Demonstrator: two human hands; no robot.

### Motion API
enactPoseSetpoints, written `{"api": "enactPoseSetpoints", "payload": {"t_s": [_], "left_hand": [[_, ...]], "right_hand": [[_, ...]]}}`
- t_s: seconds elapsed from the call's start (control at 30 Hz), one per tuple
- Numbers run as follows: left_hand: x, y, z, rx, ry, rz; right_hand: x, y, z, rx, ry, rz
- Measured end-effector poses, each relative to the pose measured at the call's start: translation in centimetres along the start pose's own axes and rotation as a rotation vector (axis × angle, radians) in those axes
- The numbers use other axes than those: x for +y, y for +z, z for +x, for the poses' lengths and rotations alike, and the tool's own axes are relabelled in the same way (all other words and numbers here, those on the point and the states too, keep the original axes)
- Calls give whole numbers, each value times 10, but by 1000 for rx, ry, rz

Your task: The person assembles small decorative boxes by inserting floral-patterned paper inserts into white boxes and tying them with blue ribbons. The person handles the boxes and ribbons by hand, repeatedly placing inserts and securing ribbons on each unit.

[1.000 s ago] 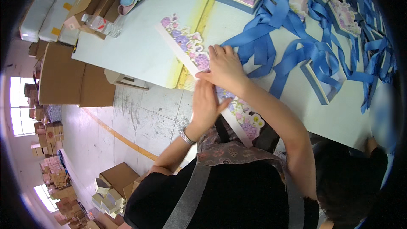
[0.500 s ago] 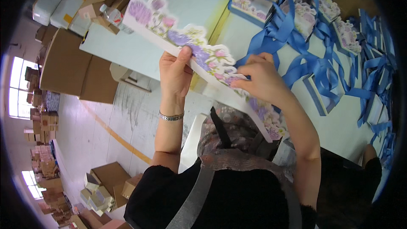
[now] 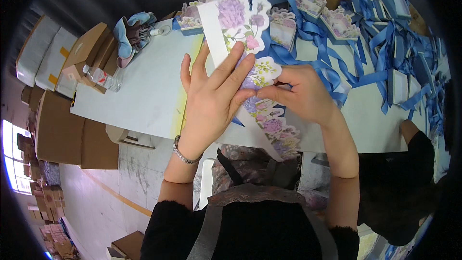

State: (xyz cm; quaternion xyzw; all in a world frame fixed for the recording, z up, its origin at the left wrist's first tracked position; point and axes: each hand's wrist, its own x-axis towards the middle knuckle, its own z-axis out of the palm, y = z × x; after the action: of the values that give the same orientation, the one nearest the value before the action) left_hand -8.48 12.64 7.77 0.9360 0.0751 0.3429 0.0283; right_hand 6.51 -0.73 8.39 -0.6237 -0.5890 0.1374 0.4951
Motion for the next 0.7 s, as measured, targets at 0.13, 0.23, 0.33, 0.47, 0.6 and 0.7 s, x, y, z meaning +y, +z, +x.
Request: {"api": "enactPoseSetpoints", "payload": {"t_s": [0.13,0.23,0.33,0.47,0.6,0.7], "left_hand": [[10,-1,6,-94,-35,-56],[0,0,5,15,-7,-297],[-8,3,0,-5,-311,-377],[-38,4,-9,127,-259,-163],[-33,16,9,89,-278,-456],[-34,23,21,53,-355,-662]], "right_hand": [[8,-6,9,-31,-170,-87],[1,-13,9,-220,7,133],[10,-5,10,-54,191,621],[18,5,-11,-104,253,32],[27,2,-17,-126,309,-73],[27,-2,-9,-161,314,78]]}}
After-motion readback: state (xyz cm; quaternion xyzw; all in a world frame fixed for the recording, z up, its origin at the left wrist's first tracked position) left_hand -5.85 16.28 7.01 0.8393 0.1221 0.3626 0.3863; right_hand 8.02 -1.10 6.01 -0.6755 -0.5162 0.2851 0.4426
